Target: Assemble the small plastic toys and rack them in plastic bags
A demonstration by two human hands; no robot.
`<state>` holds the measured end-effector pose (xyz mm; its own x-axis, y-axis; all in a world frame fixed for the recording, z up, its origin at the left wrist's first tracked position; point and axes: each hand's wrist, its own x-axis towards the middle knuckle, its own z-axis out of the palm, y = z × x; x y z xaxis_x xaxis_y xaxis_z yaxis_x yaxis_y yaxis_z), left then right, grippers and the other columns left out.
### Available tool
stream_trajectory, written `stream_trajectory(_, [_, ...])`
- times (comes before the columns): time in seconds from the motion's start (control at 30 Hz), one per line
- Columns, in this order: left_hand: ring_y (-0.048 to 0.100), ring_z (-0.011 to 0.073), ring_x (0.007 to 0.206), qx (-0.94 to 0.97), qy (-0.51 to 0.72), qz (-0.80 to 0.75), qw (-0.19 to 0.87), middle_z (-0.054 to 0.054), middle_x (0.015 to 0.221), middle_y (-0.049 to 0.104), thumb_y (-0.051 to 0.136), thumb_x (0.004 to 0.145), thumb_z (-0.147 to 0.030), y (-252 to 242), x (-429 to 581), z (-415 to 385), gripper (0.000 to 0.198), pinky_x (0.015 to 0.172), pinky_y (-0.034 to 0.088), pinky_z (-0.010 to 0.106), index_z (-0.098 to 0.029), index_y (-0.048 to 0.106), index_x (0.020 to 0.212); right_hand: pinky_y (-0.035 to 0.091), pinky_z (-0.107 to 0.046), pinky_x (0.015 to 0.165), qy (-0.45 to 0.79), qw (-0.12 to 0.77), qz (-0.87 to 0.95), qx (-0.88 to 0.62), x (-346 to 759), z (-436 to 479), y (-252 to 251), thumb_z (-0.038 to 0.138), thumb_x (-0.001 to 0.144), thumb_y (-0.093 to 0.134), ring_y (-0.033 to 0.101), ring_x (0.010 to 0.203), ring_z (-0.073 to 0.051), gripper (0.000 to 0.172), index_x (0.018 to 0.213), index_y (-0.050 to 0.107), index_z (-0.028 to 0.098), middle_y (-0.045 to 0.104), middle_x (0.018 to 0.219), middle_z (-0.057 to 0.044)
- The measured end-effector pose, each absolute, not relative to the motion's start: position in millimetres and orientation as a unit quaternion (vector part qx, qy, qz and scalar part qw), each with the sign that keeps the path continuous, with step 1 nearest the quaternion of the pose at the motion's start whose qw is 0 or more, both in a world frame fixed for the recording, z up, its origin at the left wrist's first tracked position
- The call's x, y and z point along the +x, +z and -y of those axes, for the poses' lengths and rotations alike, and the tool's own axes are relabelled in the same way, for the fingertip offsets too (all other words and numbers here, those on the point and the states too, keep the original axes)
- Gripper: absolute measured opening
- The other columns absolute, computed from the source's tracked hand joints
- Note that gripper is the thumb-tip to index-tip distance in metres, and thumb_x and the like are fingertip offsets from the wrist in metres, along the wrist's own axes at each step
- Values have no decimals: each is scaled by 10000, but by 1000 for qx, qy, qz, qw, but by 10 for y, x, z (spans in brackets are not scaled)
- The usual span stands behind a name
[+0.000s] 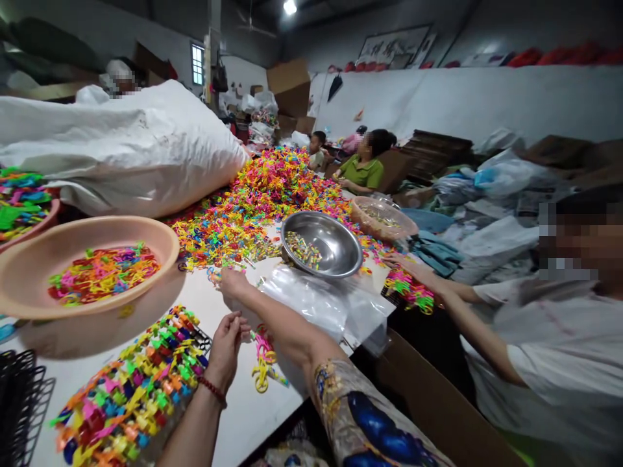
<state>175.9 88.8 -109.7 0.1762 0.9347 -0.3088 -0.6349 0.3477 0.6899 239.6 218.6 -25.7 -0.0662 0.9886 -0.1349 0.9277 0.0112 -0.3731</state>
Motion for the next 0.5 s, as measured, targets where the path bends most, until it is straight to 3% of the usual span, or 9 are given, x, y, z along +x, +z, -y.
stream_trajectory(0.1, [683, 122, 727, 207, 562, -369, 711, 32, 958, 684, 834, 709, -526, -1037, 1738, -894, 592, 706, 551, 263, -192, 576, 1124, 512, -340, 786, 157, 68, 715, -678, 2534, -1960, -190, 227, 912, 617, 699, 954, -267, 276, 1172, 575, 145, 736, 1010, -137])
stream_trajectory(0.2, [702, 133, 857, 180, 595, -351, 700, 40, 1101, 674, 780, 748, -588, -989, 1723, -897, 624, 792, 560, 273, -256, 538, 1217, 489, -325, 764, 144, 54, 732, -664, 2661, -1577, -188, 260, 914, 574, 703, 938, -269, 312, 1214, 537, 183, 743, 1022, -129])
stream_trajectory(0.37, [623, 81, 748, 195, 599, -335, 700, -18, 879, 655, 796, 759, -506, -955, 1719, -842, 423, 651, 489, 170, -207, 595, 981, 459, -299, 756, 174, 78, 746, -638, 2751, -914, -316, 267, 926, 541, 686, 906, -245, 275, 1195, 562, 215, 741, 1029, -102])
stream_trajectory(0.5, [586, 81, 675, 214, 606, -352, 680, -32, 754, 617, 802, 733, -490, -936, 1731, -819, 410, 626, 467, 185, -175, 577, 867, 450, -282, 818, 252, 209, 715, -618, 2836, -619, -400, 229, 937, 512, 652, 913, -197, 182, 1068, 636, 207, 722, 1019, -72])
